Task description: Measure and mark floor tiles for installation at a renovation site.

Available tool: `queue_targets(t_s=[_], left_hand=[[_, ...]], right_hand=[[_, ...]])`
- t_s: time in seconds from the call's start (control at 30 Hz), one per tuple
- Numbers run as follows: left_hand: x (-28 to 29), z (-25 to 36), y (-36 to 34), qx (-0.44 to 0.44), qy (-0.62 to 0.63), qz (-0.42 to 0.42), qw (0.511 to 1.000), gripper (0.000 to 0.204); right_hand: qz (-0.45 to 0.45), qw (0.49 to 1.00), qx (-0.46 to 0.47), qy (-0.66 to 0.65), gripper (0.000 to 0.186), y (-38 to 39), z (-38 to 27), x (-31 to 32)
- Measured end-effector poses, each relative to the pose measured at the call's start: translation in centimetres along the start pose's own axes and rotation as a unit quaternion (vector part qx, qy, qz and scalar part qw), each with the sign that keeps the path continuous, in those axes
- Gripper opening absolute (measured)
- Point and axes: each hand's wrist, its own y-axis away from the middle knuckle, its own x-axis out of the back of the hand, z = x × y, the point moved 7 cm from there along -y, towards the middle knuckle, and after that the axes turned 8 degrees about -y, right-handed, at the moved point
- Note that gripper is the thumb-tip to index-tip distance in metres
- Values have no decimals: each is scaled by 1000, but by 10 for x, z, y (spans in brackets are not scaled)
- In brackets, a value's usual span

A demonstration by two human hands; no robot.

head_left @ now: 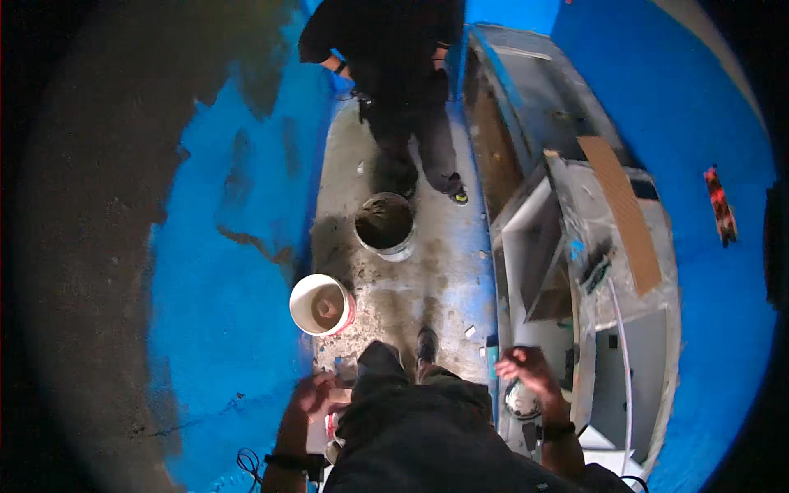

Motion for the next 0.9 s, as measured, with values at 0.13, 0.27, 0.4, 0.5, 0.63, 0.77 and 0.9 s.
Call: queue_targets(t_s=[0.13,0.27,0.4,0.5,0.63,0.77,0.9], left_hand=[[41,138,7,-238,-262,386,852,32],[64,171,-44,-216,-29,482,849,24],[157,223,15,-207,-635,483,566,24],[210,228,-29,-216,36,583,782,22],[283,296,-54,-244,-54,403,880,24],[349,326,-40,-75,-123,654,743,28],[368,378,-126,-90,-169,553,811,33]], right_hand=[[164,513,298,788,16,-84,-108,-71],[107,212,356,904,23,-148,-153,-35],[94,427,285,853,29,-257,-125,-95],[73,409,309,856,23,-299,-123,-80],[90,403,182,892,26,-367,-119,-44],[145,649,-19,746,23,-407,-99,-70],[218,671,-71,705,21,-428,-124,-92]])
